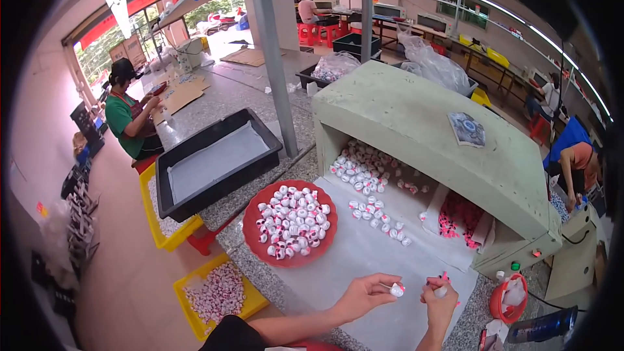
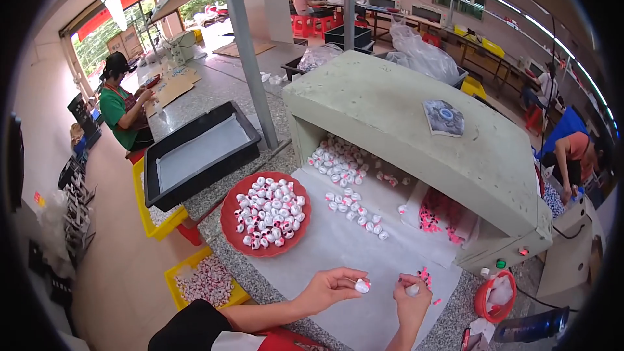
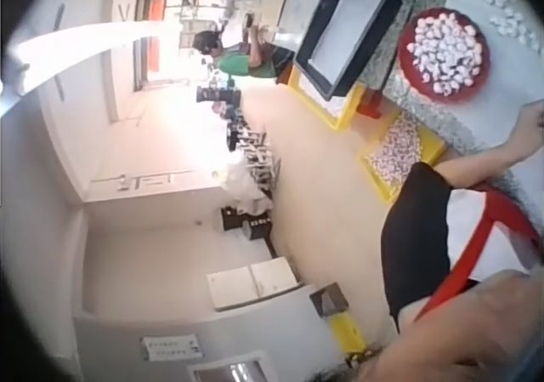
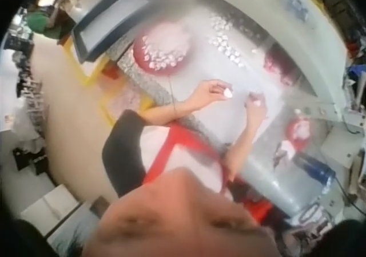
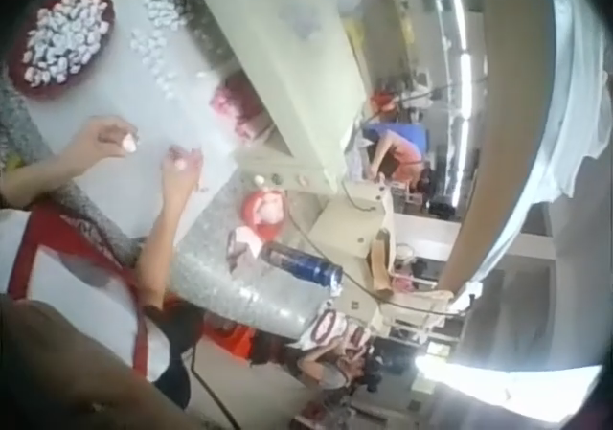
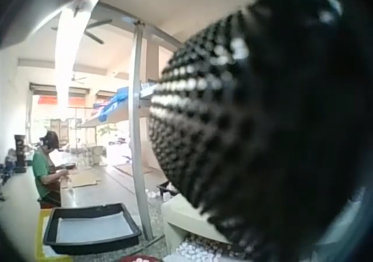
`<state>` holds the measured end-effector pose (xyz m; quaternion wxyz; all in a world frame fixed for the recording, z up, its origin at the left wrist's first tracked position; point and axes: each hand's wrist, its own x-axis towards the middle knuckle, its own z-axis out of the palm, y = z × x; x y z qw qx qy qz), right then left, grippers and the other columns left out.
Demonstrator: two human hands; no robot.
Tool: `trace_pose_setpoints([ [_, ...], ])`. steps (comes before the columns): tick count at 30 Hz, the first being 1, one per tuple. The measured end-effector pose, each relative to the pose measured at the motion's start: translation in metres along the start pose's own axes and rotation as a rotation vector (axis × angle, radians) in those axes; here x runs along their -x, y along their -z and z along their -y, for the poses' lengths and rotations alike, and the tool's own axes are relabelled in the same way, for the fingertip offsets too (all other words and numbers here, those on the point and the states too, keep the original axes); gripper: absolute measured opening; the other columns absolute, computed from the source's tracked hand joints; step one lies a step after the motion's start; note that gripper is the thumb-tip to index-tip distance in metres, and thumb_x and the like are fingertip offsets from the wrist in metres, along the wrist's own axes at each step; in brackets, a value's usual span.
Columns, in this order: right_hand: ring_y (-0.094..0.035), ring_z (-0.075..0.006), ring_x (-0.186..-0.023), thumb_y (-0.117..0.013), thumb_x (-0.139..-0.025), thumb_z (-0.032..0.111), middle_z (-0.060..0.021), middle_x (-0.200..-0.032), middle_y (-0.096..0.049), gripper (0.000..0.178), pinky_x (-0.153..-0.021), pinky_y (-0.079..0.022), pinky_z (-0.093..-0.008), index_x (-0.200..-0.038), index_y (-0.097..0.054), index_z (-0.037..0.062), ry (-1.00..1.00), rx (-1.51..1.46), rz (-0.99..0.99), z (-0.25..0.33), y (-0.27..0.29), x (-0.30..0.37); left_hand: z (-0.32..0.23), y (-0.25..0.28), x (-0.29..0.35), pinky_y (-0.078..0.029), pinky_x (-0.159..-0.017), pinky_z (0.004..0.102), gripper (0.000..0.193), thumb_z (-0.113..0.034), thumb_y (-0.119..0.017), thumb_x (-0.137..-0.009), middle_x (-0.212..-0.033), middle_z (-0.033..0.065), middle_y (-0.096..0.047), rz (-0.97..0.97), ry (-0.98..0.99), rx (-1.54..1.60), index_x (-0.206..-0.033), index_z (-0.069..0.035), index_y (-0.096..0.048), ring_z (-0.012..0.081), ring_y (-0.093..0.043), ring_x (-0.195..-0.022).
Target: The worker is attaching small pink bow accessories onto white toy character heads at a factory workbench.
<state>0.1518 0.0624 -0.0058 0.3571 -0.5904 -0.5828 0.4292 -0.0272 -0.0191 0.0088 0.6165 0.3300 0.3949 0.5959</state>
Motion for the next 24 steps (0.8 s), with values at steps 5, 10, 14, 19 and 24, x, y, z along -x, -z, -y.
trace_pose_setpoints([
  [5, -0.055, -0.0128, -0.059, -0.061, -0.069, -0.007, -0.0089, -0.074, -0.059, 0.007, -0.050, -0.048, -0.0220, -0.074, -0.059, -0.0031, 0.077, -0.500, 0.090, 0.057, -0.002, 0.035, -0.015, -0.005, -0.007, -0.047, -0.078, 0.0229, 0.031, 0.008, -0.057, -0.076, -0.100, 0.0099, -0.059, -0.027, -0.074, -0.117, -0.106, 0.003, -0.053, 0.0131, -0.057, -0.090],
  [10, -0.055, -0.0139, -0.057, -0.062, -0.067, -0.008, -0.0102, -0.074, -0.059, 0.008, -0.051, -0.047, -0.0218, -0.073, -0.059, -0.0045, 0.056, -0.568, 0.171, 0.062, -0.008, 0.041, -0.014, -0.010, -0.010, -0.049, -0.079, 0.0255, 0.032, 0.011, -0.057, -0.073, -0.102, 0.0111, -0.055, -0.017, -0.212, -0.148, -0.105, 0.003, -0.054, 0.0165, -0.057, -0.092],
  [14, -0.055, -0.0131, -0.057, -0.062, -0.068, -0.008, -0.0100, -0.074, -0.059, 0.008, -0.051, -0.046, -0.0214, -0.075, -0.060, -0.0049, 0.011, -0.580, 0.170, 0.055, -0.005, 0.046, -0.010, -0.016, -0.010, -0.049, -0.080, 0.0274, 0.030, 0.014, -0.056, -0.073, -0.104, 0.0135, -0.052, 0.000, -0.274, -0.224, -0.101, 0.005, -0.054, 0.0194, -0.056, -0.093],
  [19, -0.055, -0.0119, -0.057, -0.063, -0.068, -0.007, -0.0100, -0.073, -0.059, 0.008, -0.050, -0.045, -0.0209, -0.076, -0.059, -0.0049, -0.032, -0.628, 0.159, 0.050, -0.007, 0.050, -0.008, -0.017, -0.010, -0.050, -0.080, 0.0277, 0.030, 0.016, -0.055, -0.071, -0.105, 0.0155, -0.050, 0.027, -0.350, -0.392, -0.099, 0.006, -0.055, 0.0211, -0.056, -0.094],
  [24, -0.054, -0.0105, -0.060, -0.063, -0.070, -0.006, -0.0091, -0.074, -0.058, 0.008, -0.051, -0.044, -0.0203, -0.077, -0.059, -0.0041, 0.088, -0.535, 0.075, 0.043, -0.014, 0.052, -0.010, -0.021, -0.008, -0.050, -0.080, 0.0269, 0.031, 0.017, -0.056, -0.070, -0.105, 0.0155, -0.050, 0.014, -0.314, -0.384, -0.099, 0.006, -0.055, 0.0212, -0.056, -0.094],
])
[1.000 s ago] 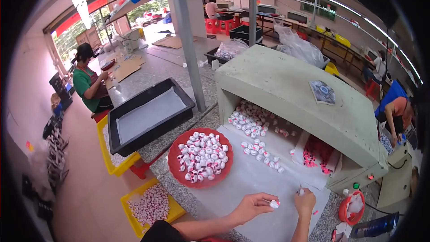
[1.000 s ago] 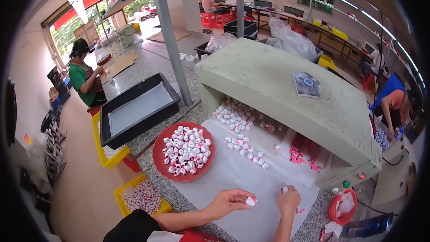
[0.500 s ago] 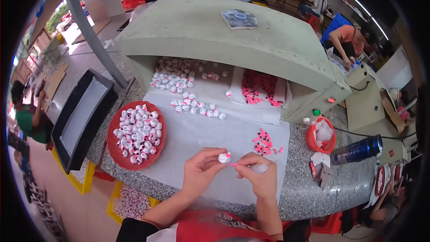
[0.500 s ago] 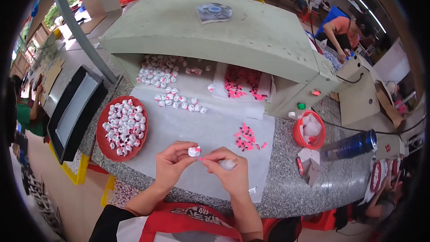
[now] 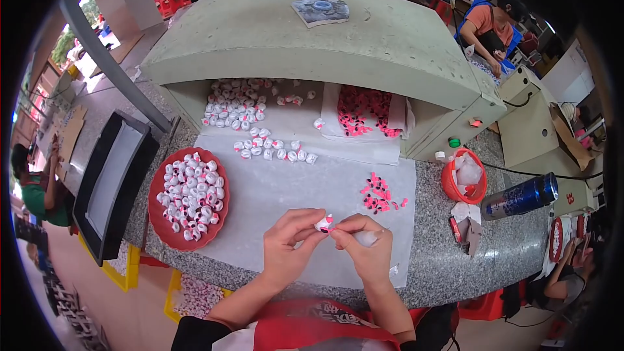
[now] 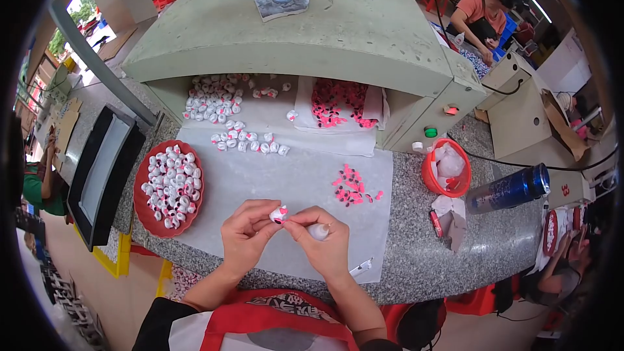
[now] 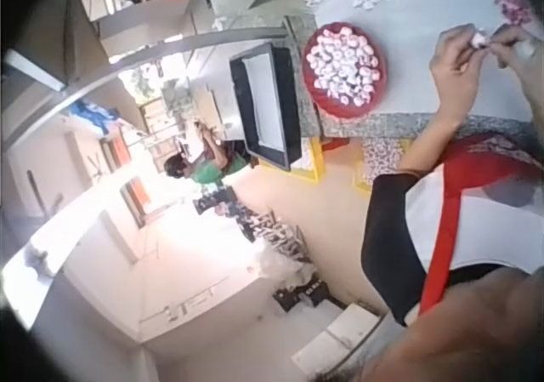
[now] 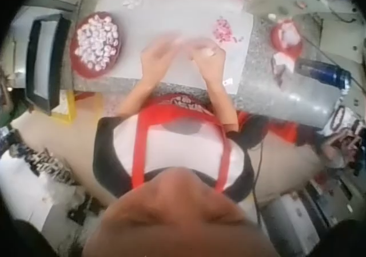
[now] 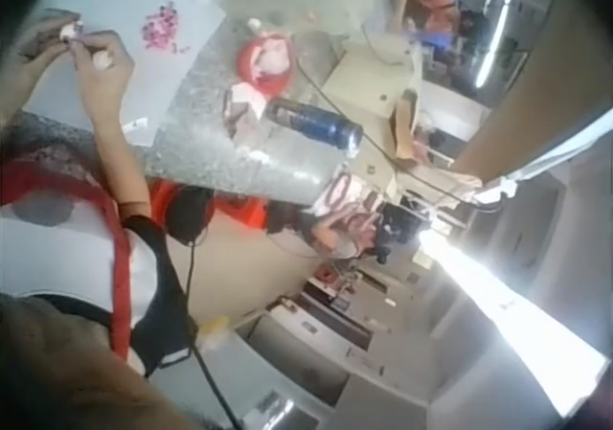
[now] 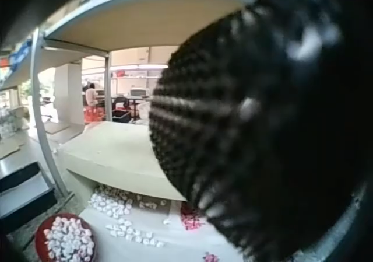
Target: The worker is attaching small pink bow accessories onto white toy character heads at a factory workbench.
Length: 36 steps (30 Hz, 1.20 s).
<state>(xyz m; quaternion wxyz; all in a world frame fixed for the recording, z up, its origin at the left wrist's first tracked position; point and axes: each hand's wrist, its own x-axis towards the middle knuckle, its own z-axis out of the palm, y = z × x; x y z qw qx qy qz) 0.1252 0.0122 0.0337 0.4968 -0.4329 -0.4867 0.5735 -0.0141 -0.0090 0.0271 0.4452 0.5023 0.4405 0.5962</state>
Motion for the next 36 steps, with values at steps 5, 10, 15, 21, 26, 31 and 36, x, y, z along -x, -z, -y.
trace_pose_setpoints([
  [5, -0.054, -0.0098, -0.063, -0.063, -0.070, -0.006, -0.0078, -0.076, -0.058, 0.008, -0.053, -0.044, -0.0198, -0.077, -0.059, -0.0033, 0.053, 0.031, -0.011, -0.007, -0.002, 0.000, -0.006, 0.000, -0.001, -0.049, -0.080, 0.0270, 0.030, 0.014, -0.057, -0.071, -0.105, 0.0159, -0.051, 0.003, 0.043, 0.010, -0.100, 0.006, -0.055, 0.0206, -0.056, -0.094],
  [10, -0.054, -0.0077, -0.067, -0.066, -0.070, -0.003, -0.0032, -0.075, -0.058, 0.011, -0.058, -0.042, -0.0195, -0.079, -0.061, -0.0006, 0.088, 0.056, -0.021, -0.001, -0.004, 0.000, -0.004, 0.004, -0.002, -0.048, -0.078, 0.0264, 0.027, 0.011, -0.057, -0.074, -0.105, 0.0163, -0.053, 0.024, 0.074, 0.157, -0.100, 0.005, -0.056, 0.0197, -0.056, -0.093],
  [15, -0.054, -0.0090, -0.068, -0.066, -0.068, -0.007, -0.0049, -0.076, -0.058, 0.016, -0.059, -0.043, -0.0199, -0.082, -0.062, -0.0010, 0.123, 0.096, 0.011, 0.000, 0.000, 0.001, 0.002, 0.000, 0.001, -0.047, -0.077, 0.0260, 0.025, 0.009, -0.056, -0.075, -0.103, 0.0155, -0.054, 0.027, 0.106, 0.282, -0.099, 0.004, -0.056, 0.0188, -0.056, -0.090],
  [21, -0.054, -0.0097, -0.067, -0.066, -0.065, -0.009, -0.0058, -0.075, -0.057, 0.020, -0.058, -0.042, -0.0197, -0.083, -0.062, -0.0010, 0.192, 0.156, 0.026, 0.000, 0.002, 0.001, 0.003, -0.005, 0.003, -0.047, -0.078, 0.0271, 0.022, 0.009, -0.055, -0.076, -0.102, 0.0151, -0.054, 0.012, -0.041, 0.095, -0.097, 0.003, -0.057, 0.0194, -0.055, -0.091],
  [26, -0.054, -0.0095, -0.064, -0.067, -0.064, -0.007, -0.0056, -0.072, -0.058, 0.017, -0.055, -0.042, -0.0200, -0.079, -0.063, -0.0006, 0.191, 0.180, 0.060, 0.003, 0.005, -0.003, 0.004, -0.003, 0.003, -0.049, -0.079, 0.0283, 0.023, 0.011, -0.055, -0.075, -0.102, 0.0150, -0.054, 0.045, -0.063, 0.046, -0.096, 0.002, -0.057, 0.0206, -0.055, -0.093],
  [31, -0.054, -0.0096, -0.061, -0.068, -0.064, -0.007, -0.0054, -0.070, -0.058, 0.015, -0.054, -0.041, -0.0200, -0.076, -0.063, -0.0005, 0.200, 0.202, 0.081, 0.008, 0.005, -0.003, 0.001, -0.002, 0.002, -0.049, -0.078, 0.0280, 0.022, 0.011, -0.054, -0.075, -0.101, 0.0150, -0.054, 0.059, -0.055, 0.077, -0.095, 0.002, -0.057, 0.0203, -0.055, -0.093],
  [36, -0.054, -0.0105, -0.064, -0.069, -0.062, -0.007, -0.0069, -0.075, -0.059, 0.017, -0.054, -0.041, -0.0204, -0.076, -0.064, -0.0005, 0.225, 0.253, 0.105, 0.006, 0.008, -0.005, 0.003, -0.002, 0.002, -0.049, -0.076, 0.0267, 0.023, 0.011, -0.055, -0.075, -0.099, 0.0138, -0.056, 0.049, -0.023, 0.142, -0.096, 0.003, -0.057, 0.0187, -0.056, -0.091],
])
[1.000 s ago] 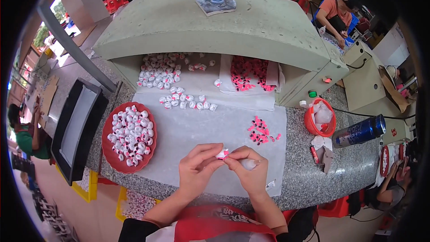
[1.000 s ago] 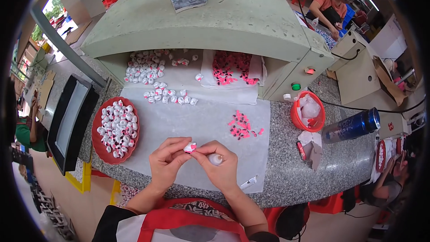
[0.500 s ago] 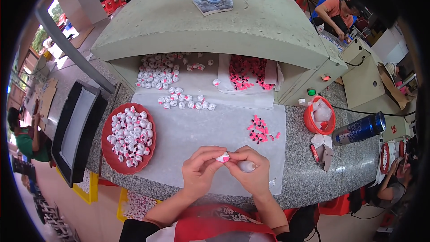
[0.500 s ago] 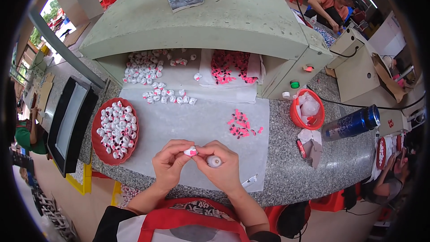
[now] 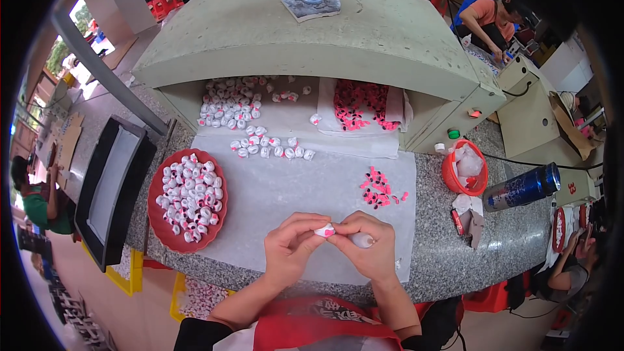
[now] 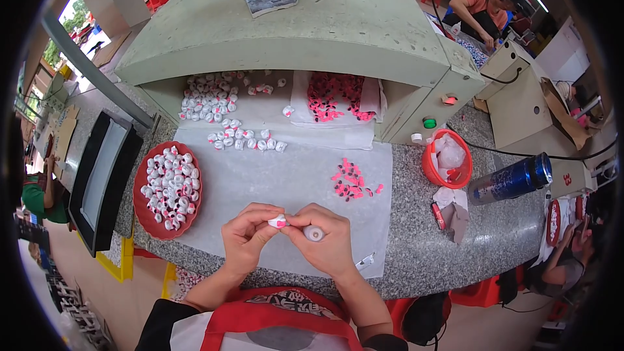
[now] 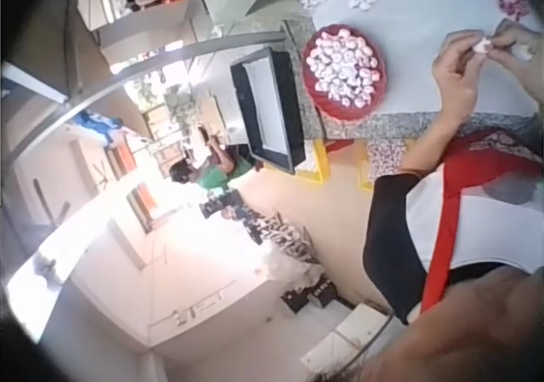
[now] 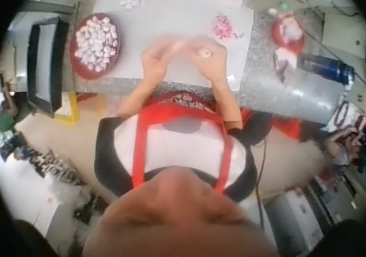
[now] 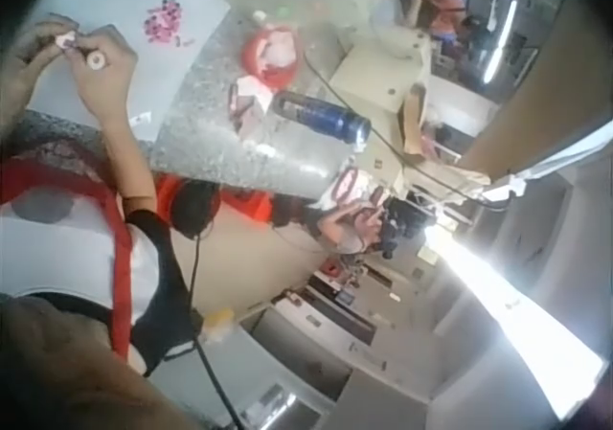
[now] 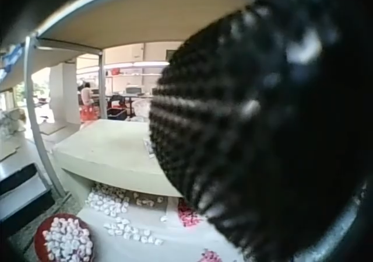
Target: The worker is attaching small pink bow accessories onto white toy character heads at a factory workbench.
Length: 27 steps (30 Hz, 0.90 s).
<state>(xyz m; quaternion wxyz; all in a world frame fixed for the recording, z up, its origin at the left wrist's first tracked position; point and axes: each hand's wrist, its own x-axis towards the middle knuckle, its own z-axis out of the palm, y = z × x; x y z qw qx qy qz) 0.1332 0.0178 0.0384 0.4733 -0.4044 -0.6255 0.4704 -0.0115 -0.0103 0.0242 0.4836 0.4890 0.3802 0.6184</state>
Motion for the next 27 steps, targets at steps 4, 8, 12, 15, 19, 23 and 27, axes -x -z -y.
trace_pose_setpoints([
  [4, -0.056, -0.0111, -0.065, -0.068, -0.065, -0.004, -0.0073, -0.080, -0.060, 0.016, -0.053, -0.044, -0.0220, -0.080, -0.063, 0.0009, 0.104, 0.085, -0.093, -0.009, -0.006, -0.002, 0.006, 0.005, -0.004, -0.049, -0.072, 0.0246, 0.025, 0.009, -0.059, -0.073, -0.092, 0.0129, -0.058, -0.107, 0.292, 0.282, -0.097, 0.004, -0.056, 0.0162, -0.057, -0.087],
  [8, -0.057, -0.0122, -0.070, -0.067, -0.066, -0.004, -0.0081, -0.085, -0.059, 0.020, -0.057, -0.046, -0.0229, -0.084, -0.063, 0.0016, 0.202, 0.060, -0.072, -0.006, -0.009, -0.001, 0.002, 0.007, -0.006, -0.048, -0.074, 0.0236, 0.030, 0.012, -0.059, -0.071, -0.093, 0.0107, -0.059, -0.108, 0.418, 0.426, -0.100, 0.004, -0.055, 0.0152, -0.058, -0.087],
  [12, -0.057, -0.0129, -0.073, -0.067, -0.067, -0.005, -0.0077, -0.086, -0.059, 0.022, -0.060, -0.046, -0.0229, -0.087, -0.062, 0.0023, 0.126, -0.111, -0.003, -0.014, 0.001, 0.000, -0.014, 0.007, -0.007, -0.050, -0.072, 0.0239, 0.028, 0.011, -0.059, -0.072, -0.091, 0.0110, -0.059, -0.005, 0.318, 0.278, -0.099, 0.004, -0.056, 0.0155, -0.059, -0.086],
  [15, -0.057, -0.0129, -0.074, -0.067, -0.067, -0.004, -0.0078, -0.086, -0.059, 0.020, -0.062, -0.047, -0.0228, -0.086, -0.062, 0.0019, -0.009, -0.196, 0.079, -0.013, 0.004, 0.001, -0.017, 0.009, -0.002, -0.051, -0.069, 0.0241, 0.024, 0.008, -0.060, -0.073, -0.089, 0.0114, -0.059, 0.140, 0.139, -0.155, -0.096, 0.004, -0.057, 0.0162, -0.061, -0.083],
  [19, -0.057, -0.0122, -0.074, -0.066, -0.068, -0.004, -0.0082, -0.086, -0.059, 0.018, -0.062, -0.047, -0.0220, -0.085, -0.062, 0.0006, -0.104, -0.347, 0.133, -0.019, 0.001, 0.002, -0.009, 0.010, 0.004, -0.052, -0.067, 0.0242, 0.020, 0.006, -0.061, -0.073, -0.088, 0.0114, -0.060, 0.071, 0.118, -0.149, -0.093, 0.003, -0.058, 0.0168, -0.062, -0.079],
  [23, -0.056, -0.0115, -0.072, -0.065, -0.070, -0.005, -0.0084, -0.085, -0.058, 0.015, -0.060, -0.046, -0.0212, -0.084, -0.061, -0.0008, -0.141, -0.452, 0.130, -0.028, -0.004, 0.003, -0.008, 0.008, 0.008, -0.051, -0.066, 0.0220, 0.022, 0.010, -0.061, -0.072, -0.082, 0.0105, -0.059, -0.009, 0.187, -0.056, -0.093, 0.005, -0.057, 0.0162, -0.061, -0.077],
  [27, -0.056, -0.0107, -0.069, -0.064, -0.071, -0.004, -0.0085, -0.085, -0.058, 0.012, -0.056, -0.046, -0.0207, -0.082, -0.060, -0.0012, -0.230, -0.546, 0.106, -0.030, -0.008, 0.001, -0.009, 0.012, 0.004, -0.051, -0.066, 0.0225, 0.023, 0.009, -0.060, -0.073, -0.084, 0.0106, -0.060, 0.023, 0.241, -0.101, -0.095, 0.005, -0.055, 0.0163, -0.061, -0.078],
])
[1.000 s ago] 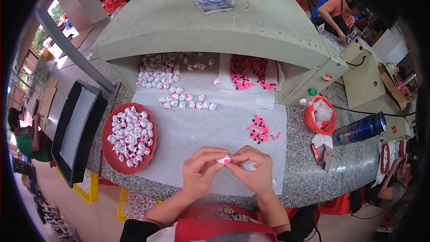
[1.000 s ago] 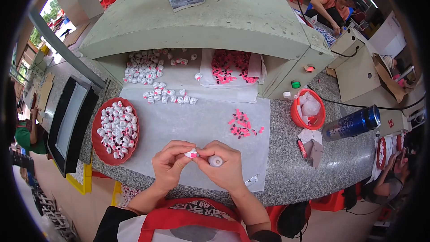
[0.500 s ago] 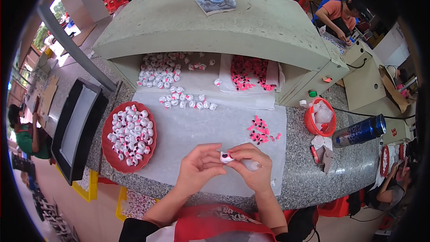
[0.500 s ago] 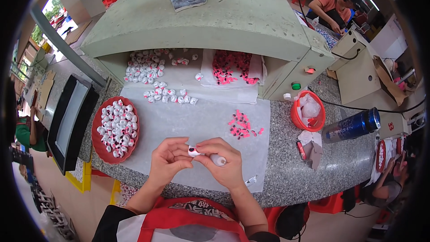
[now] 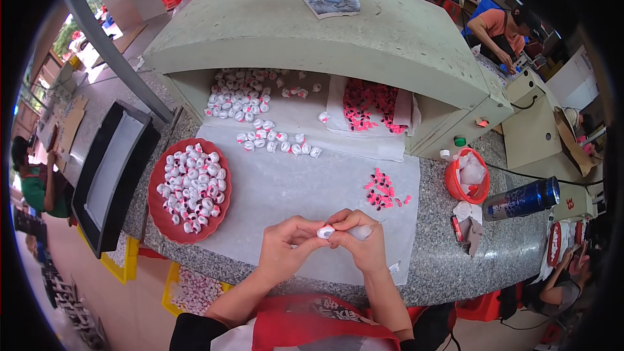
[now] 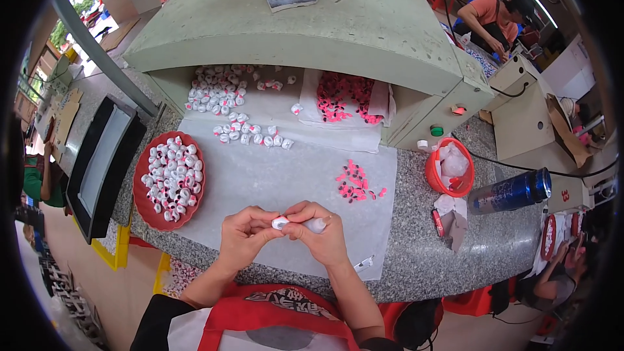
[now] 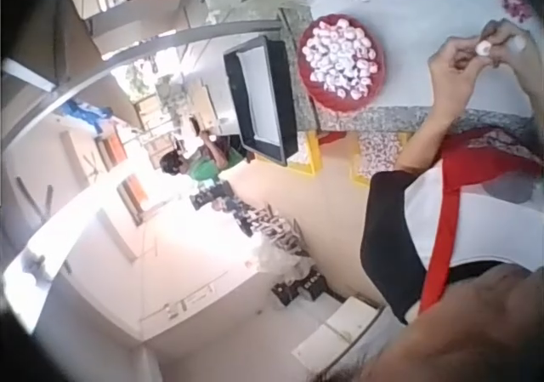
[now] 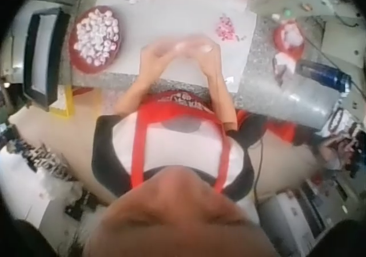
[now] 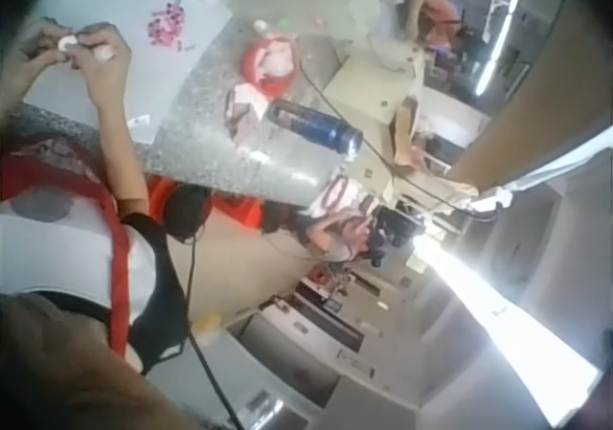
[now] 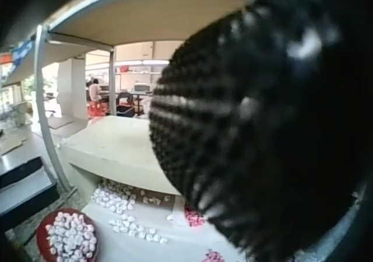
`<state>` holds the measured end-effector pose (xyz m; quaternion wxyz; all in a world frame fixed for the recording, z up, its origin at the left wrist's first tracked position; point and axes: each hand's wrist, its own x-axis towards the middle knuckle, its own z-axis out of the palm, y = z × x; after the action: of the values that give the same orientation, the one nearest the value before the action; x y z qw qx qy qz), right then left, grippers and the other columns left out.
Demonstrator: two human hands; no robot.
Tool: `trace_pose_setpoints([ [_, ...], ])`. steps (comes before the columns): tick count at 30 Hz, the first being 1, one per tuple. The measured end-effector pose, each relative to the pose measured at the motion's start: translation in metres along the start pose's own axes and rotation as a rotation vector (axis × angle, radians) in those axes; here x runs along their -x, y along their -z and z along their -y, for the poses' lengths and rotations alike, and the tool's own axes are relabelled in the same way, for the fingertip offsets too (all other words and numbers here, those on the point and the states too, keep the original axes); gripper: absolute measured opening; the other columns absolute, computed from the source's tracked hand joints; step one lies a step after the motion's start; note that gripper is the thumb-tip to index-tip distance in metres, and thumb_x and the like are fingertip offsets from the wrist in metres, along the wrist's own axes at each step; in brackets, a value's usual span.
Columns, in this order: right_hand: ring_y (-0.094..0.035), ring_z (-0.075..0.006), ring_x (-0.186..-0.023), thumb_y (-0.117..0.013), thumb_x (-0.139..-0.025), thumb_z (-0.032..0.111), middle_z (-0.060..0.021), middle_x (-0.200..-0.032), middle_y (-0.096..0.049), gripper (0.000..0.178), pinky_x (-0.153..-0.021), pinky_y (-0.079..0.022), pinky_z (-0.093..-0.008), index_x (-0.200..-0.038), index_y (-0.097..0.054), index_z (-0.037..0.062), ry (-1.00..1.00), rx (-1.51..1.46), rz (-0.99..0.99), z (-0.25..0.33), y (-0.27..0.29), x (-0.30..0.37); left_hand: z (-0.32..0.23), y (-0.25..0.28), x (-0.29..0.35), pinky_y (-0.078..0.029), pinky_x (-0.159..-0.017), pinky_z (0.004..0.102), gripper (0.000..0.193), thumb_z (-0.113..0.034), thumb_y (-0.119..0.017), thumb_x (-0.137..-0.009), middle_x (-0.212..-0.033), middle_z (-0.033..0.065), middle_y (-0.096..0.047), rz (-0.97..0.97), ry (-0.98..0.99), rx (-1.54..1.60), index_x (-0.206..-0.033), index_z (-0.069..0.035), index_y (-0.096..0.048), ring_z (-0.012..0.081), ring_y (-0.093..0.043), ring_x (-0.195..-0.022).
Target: The worker is attaching small pink bow accessories onto white toy character heads at a factory workbench.
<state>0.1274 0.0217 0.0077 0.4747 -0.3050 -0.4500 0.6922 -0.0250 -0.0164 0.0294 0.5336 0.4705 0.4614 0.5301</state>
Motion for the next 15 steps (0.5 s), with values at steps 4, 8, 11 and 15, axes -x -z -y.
trace_pose_setpoints([
  [4, -0.055, -0.0099, -0.066, -0.064, -0.072, -0.003, -0.0084, -0.084, -0.058, 0.010, -0.053, -0.045, -0.0208, -0.080, -0.059, -0.0006, -0.089, 0.016, -0.031, -0.001, -0.007, -0.005, 0.003, 0.005, -0.003, -0.050, -0.067, 0.0231, 0.024, 0.008, -0.059, -0.074, -0.086, 0.0112, -0.060, -0.039, 0.023, 0.008, -0.097, 0.005, -0.054, 0.0156, -0.061, -0.078],
  [8, -0.054, -0.0093, -0.065, -0.066, -0.072, -0.001, -0.0074, -0.085, -0.058, 0.010, -0.052, -0.044, -0.0204, -0.078, -0.058, 0.0000, -0.124, 0.055, -0.043, -0.021, -0.012, -0.016, 0.020, 0.018, -0.002, -0.050, -0.068, 0.0233, 0.024, 0.007, -0.059, -0.076, -0.088, 0.0111, -0.061, -0.060, 0.056, 0.122, -0.099, 0.004, -0.053, 0.0141, -0.060, -0.079],
  [11, -0.054, -0.0092, -0.063, -0.066, -0.071, 0.001, -0.0082, -0.083, -0.058, 0.012, -0.051, -0.043, -0.0205, -0.079, -0.057, 0.0000, -0.097, 0.136, -0.050, -0.041, -0.026, -0.024, 0.033, 0.037, 0.000, -0.049, -0.068, 0.0229, 0.023, 0.007, -0.058, -0.076, -0.086, 0.0094, -0.061, -0.186, 0.040, -0.052, -0.098, 0.004, -0.053, 0.0132, -0.059, -0.079],
  [15, -0.053, -0.0087, -0.058, -0.066, -0.071, 0.002, -0.0100, -0.079, -0.058, 0.018, -0.051, -0.043, -0.0209, -0.084, -0.055, 0.0004, -0.025, 0.357, -0.095, -0.052, -0.023, -0.031, 0.023, 0.090, -0.010, -0.048, -0.068, 0.0231, 0.020, 0.004, -0.060, -0.074, -0.087, 0.0049, -0.059, -0.577, -0.175, -0.644, -0.094, 0.000, -0.058, 0.0137, -0.059, -0.077],
])
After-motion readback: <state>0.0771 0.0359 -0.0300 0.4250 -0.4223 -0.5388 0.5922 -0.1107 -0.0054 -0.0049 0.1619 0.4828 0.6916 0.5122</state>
